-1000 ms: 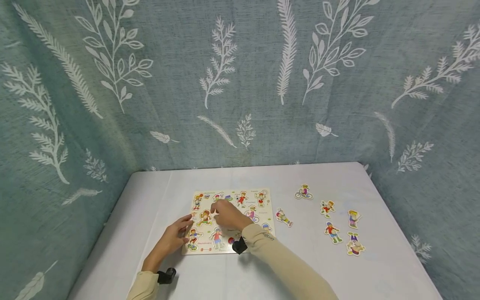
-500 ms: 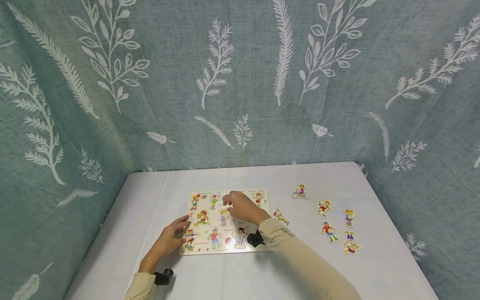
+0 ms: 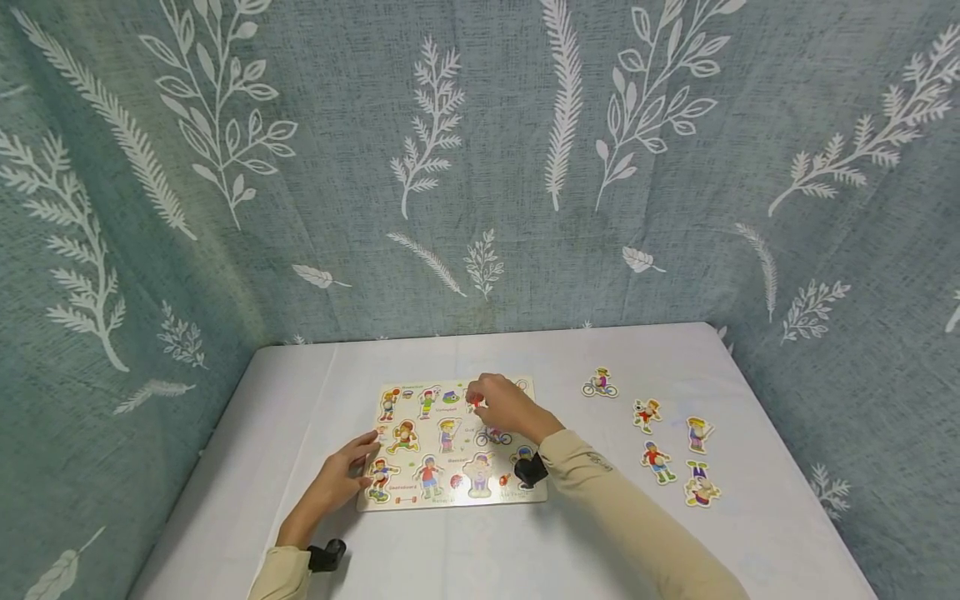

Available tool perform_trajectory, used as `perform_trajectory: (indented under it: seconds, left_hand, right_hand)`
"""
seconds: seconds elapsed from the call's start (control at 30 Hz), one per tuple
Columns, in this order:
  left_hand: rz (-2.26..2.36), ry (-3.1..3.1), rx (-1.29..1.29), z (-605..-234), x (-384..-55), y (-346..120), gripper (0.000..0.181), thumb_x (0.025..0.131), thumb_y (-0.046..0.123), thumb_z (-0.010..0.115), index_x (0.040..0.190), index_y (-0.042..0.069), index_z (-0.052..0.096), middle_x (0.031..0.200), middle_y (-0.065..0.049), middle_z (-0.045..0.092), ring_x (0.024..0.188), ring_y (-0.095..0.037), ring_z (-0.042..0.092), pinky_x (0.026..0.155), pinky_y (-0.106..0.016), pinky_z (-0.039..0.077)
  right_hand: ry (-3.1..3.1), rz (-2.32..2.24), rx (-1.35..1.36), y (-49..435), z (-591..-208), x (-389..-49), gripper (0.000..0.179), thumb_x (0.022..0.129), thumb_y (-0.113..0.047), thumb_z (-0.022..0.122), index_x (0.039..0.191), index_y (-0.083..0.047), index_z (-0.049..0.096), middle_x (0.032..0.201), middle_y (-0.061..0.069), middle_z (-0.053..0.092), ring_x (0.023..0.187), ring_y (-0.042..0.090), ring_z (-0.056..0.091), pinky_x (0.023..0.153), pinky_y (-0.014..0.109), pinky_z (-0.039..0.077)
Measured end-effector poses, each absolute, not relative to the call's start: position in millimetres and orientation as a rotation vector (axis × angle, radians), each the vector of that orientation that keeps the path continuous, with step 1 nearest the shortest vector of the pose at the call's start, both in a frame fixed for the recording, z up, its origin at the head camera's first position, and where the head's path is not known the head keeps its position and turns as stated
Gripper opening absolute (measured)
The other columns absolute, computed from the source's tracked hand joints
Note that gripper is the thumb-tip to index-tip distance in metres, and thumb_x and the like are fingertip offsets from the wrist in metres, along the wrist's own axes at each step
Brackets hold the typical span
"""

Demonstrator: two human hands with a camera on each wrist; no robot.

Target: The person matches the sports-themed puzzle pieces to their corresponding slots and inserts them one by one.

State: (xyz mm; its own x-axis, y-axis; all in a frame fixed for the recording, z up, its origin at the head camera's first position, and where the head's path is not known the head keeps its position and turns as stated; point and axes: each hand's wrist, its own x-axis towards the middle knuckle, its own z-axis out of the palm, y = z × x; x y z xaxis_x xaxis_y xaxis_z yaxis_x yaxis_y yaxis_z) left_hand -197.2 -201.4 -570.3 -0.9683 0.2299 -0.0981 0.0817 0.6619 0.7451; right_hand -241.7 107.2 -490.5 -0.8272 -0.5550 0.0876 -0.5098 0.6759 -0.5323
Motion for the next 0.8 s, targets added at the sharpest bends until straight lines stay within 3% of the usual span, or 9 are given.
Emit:
perform_trajectory:
  seconds: [0.37,0.8]
  left_hand:
    - [1.214,2.668,0.23,-571,-196,-201,0.062,0.072,-0.018,0.066,0.131,-0.006,0.051,0.148,-0.017,0.035,0.124,-0.043,0.045,0.098,-0.045,0.045]
    - [1.196,2.68,0.252,-571,-197,-201,0.063,0.071,-0.019,0.065,0.131,-0.007,0.05,0.148,-0.017,0.035,0.126,-0.041,0.043,0.101,-0.045,0.042]
  right_hand:
    - [2.849,-0.745,-0.86,136,-488,-236,0.015,0.084,-0.002,0.064,0.1,-0.001,0.067,0.092,0.008,0.06,0.084,0.024,0.057,0.07,0.034,0.051]
    - [2.846,-0.722,-0.797,167,-492,-229,0.014,0.083,0.0,0.066,0.096,-0.004,0.069,0.089,0.005,0.06,0.081,0.024,0.058,0.068,0.031,0.051]
